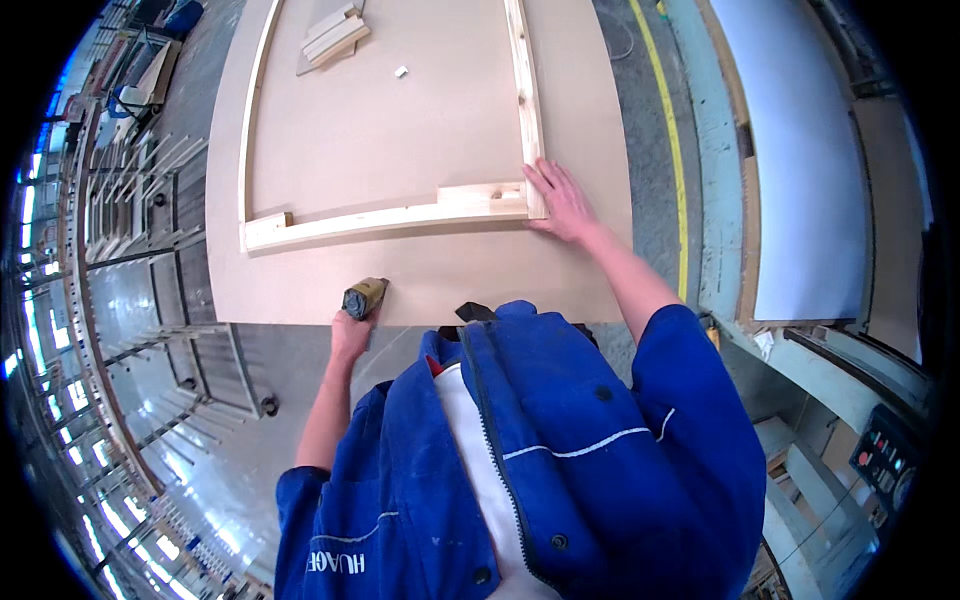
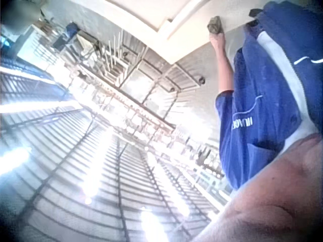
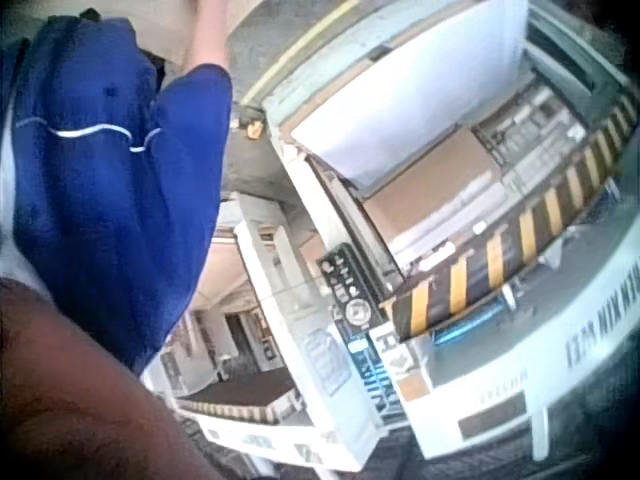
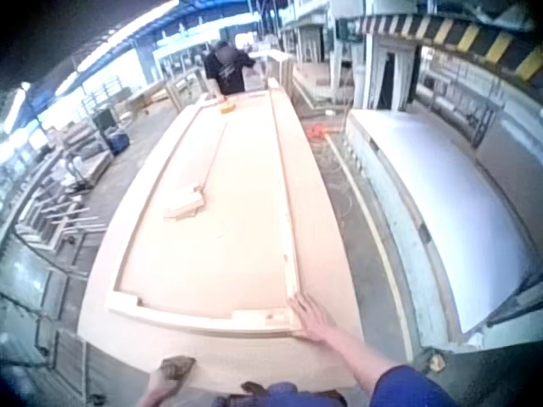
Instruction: The person assembles a wooden frame on a large sheet of plywood using a pneumatic nail gun. They position wooden strips and small blocks, then secure them with nails. The person reloads the nail gun with staples during the process.
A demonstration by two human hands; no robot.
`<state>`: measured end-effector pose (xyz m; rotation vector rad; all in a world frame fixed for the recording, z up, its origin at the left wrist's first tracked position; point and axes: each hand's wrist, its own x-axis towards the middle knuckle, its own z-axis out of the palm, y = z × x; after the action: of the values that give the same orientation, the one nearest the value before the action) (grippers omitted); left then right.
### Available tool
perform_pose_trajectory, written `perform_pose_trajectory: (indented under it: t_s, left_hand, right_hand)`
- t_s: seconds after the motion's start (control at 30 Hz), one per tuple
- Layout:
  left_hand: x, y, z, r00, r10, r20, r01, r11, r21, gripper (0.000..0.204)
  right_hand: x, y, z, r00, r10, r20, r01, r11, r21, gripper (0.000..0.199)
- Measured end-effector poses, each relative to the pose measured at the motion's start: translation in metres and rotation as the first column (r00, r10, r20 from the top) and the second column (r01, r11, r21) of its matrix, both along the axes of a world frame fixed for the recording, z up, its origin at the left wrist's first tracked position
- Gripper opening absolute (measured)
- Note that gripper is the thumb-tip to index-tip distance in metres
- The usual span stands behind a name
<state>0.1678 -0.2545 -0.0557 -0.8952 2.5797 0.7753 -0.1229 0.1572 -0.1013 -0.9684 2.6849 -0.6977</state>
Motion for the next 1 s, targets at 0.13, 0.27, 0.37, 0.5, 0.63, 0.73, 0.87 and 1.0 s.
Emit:
perform_pose_trajectory:
  t_s: [0.13, 0.27, 0.37, 0.5, 0.63, 0.73, 0.87, 1.0]
  left_hand:
    - [-0.018, 0.097, 0.019, 0.914, 0.377, 0.149, -0.397, 0.907, 0.139, 0.034]
    - [-0.039, 0.158, 0.030, 0.941, 0.329, 0.080, -0.332, 0.846, 0.417, 0.032]
    - [-0.076, 0.197, 0.053, 0.998, 0.029, -0.052, -0.013, 0.956, 0.293, 0.042]
    - [-0.136, 0.233, 0.076, 0.997, -0.007, -0.079, 0.027, 0.967, 0.254, 0.042]
    - [-0.183, 0.252, 0.066, 0.995, 0.062, -0.076, -0.039, 0.960, 0.276, 0.043]
    - [-0.202, 0.256, 0.050, 0.995, 0.050, -0.086, -0.026, 0.966, 0.256, 0.043]
    - [-0.219, 0.262, 0.039, 0.996, 0.005, -0.093, 0.017, 0.973, 0.232, 0.041]
    - [-0.229, 0.273, 0.043, 0.999, 0.054, 0.006, -0.053, 0.957, 0.286, 0.040]
  right_hand:
    - [0.005, 0.008, -0.019, 1.000, 0.022, -0.013, -0.022, 1.000, 0.015, 0.105]
    - [0.002, 0.012, -0.022, 1.000, 0.025, 0.004, -0.025, 1.000, -0.009, 0.106]
    - [0.001, 0.016, -0.019, 1.000, 0.023, 0.020, -0.022, 1.000, -0.006, 0.107]
    - [0.001, 0.015, -0.015, 0.999, 0.008, 0.036, -0.008, 1.000, 0.002, 0.111]
    - [0.009, 0.012, -0.014, 0.990, -0.114, 0.085, 0.123, 0.985, -0.117, 0.117]
    - [0.010, 0.009, -0.015, 0.981, -0.150, 0.123, 0.167, 0.976, -0.138, 0.118]
    - [0.010, 0.012, -0.018, 0.992, -0.113, 0.049, 0.116, 0.992, -0.055, 0.116]
    - [0.010, 0.012, -0.021, 0.993, -0.112, 0.046, 0.113, 0.993, -0.037, 0.116]
